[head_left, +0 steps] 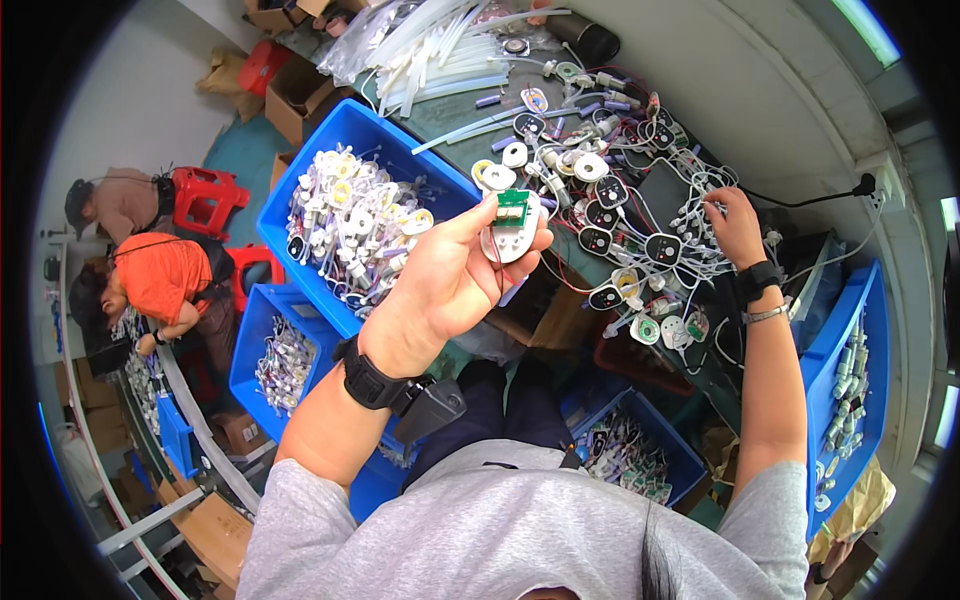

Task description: Assemble electronic components by connecting circuit boards to small motors and applying adhesive.

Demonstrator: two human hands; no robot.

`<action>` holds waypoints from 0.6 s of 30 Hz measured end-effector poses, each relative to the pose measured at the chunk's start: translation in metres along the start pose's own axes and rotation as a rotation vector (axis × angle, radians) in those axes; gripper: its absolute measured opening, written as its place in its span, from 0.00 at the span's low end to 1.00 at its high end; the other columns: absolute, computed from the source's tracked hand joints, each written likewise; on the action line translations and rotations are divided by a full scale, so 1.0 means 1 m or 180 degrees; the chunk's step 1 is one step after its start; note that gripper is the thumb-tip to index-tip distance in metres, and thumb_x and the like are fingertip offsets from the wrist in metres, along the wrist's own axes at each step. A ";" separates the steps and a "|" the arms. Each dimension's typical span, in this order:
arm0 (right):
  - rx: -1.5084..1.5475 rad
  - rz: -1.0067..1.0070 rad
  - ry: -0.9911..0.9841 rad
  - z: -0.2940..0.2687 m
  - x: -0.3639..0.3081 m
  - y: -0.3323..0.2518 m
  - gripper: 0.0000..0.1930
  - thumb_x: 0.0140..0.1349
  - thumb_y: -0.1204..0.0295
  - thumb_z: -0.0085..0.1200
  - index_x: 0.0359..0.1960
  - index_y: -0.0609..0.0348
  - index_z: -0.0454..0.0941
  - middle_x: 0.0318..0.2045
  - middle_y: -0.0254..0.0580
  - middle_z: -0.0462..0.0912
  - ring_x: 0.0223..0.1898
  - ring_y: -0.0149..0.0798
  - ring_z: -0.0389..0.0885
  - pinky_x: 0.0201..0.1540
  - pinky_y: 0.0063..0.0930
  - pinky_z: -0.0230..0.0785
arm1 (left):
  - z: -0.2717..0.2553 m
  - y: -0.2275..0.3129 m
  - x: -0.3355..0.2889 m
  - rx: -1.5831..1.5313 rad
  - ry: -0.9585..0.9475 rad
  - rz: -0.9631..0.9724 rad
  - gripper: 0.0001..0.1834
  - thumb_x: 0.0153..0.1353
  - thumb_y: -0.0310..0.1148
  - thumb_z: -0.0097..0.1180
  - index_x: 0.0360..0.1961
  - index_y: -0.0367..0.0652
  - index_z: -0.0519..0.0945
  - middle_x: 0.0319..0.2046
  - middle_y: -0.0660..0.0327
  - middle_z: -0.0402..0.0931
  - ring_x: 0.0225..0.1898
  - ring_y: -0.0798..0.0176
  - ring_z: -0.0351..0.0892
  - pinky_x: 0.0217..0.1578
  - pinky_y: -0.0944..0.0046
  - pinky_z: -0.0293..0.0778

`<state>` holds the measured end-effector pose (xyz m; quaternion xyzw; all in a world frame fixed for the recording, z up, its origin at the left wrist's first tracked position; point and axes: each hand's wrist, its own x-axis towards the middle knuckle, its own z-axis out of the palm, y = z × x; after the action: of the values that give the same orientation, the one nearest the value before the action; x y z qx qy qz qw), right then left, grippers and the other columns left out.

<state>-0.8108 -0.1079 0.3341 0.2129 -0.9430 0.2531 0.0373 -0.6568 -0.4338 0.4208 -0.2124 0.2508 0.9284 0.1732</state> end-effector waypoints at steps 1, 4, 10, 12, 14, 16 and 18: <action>-0.0111 -0.0048 0.0088 0.002 0.001 0.004 0.05 0.48 0.74 0.51 0.27 0.62 0.73 0.32 0.46 0.74 0.37 0.48 0.71 0.41 0.34 0.63 | 0.002 -0.001 -0.002 0.0016 -0.0019 0.0005 0.18 0.62 0.38 0.36 0.42 0.33 0.68 0.36 0.54 0.73 0.36 0.59 0.75 0.34 0.65 0.74; -0.0340 -0.0007 0.0103 -0.003 0.002 0.011 0.08 0.47 0.74 0.51 0.31 0.60 0.73 0.34 0.47 0.73 0.39 0.49 0.70 0.43 0.35 0.62 | 0.006 -0.004 -0.005 0.0105 -0.0081 -0.0022 0.18 0.62 0.38 0.35 0.42 0.33 0.68 0.36 0.54 0.73 0.36 0.60 0.75 0.34 0.65 0.74; 0.1022 0.0415 0.0697 -0.040 -0.042 -0.088 0.10 0.52 0.73 0.49 0.36 0.62 0.72 0.34 0.49 0.74 0.36 0.44 0.73 0.39 0.31 0.65 | 0.026 -0.037 -0.015 0.1146 -0.0153 0.0386 0.15 0.62 0.37 0.38 0.40 0.34 0.68 0.35 0.55 0.73 0.36 0.59 0.75 0.35 0.65 0.73; 0.2444 0.0525 -0.0359 -0.035 -0.080 -0.127 0.11 0.58 0.70 0.44 0.39 0.63 0.71 0.32 0.40 0.76 0.34 0.30 0.72 0.37 0.22 0.65 | 0.025 -0.058 -0.020 0.1579 -0.0207 0.0429 0.14 0.61 0.37 0.39 0.39 0.37 0.69 0.35 0.56 0.73 0.36 0.59 0.76 0.35 0.65 0.73; 0.3078 0.0164 -0.0232 -0.025 -0.124 -0.162 0.14 0.57 0.71 0.46 0.44 0.65 0.67 0.36 0.39 0.75 0.38 0.29 0.72 0.41 0.22 0.65 | 0.034 -0.075 -0.027 0.1808 -0.0398 0.0191 0.12 0.61 0.36 0.40 0.38 0.38 0.69 0.34 0.58 0.73 0.34 0.63 0.76 0.34 0.67 0.73; 0.4198 0.0823 -0.0260 -0.028 -0.158 -0.188 0.16 0.57 0.72 0.47 0.46 0.65 0.64 0.37 0.39 0.74 0.39 0.28 0.72 0.40 0.20 0.66 | 0.033 -0.096 -0.026 0.1980 -0.0712 0.0253 0.11 0.60 0.35 0.43 0.38 0.38 0.69 0.34 0.60 0.73 0.34 0.67 0.75 0.33 0.69 0.73; 0.3966 0.1256 0.0350 -0.028 -0.186 -0.199 0.14 0.57 0.73 0.48 0.43 0.64 0.66 0.34 0.36 0.74 0.35 0.26 0.73 0.37 0.19 0.67 | 0.036 -0.116 -0.025 0.2213 -0.1147 -0.0053 0.11 0.58 0.33 0.47 0.39 0.39 0.70 0.34 0.62 0.73 0.34 0.70 0.74 0.33 0.70 0.74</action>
<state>-0.5594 -0.1783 0.4175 0.0045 -0.6379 0.7646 -0.0920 -0.5971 -0.3253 0.4161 0.0234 0.5143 0.8091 0.2836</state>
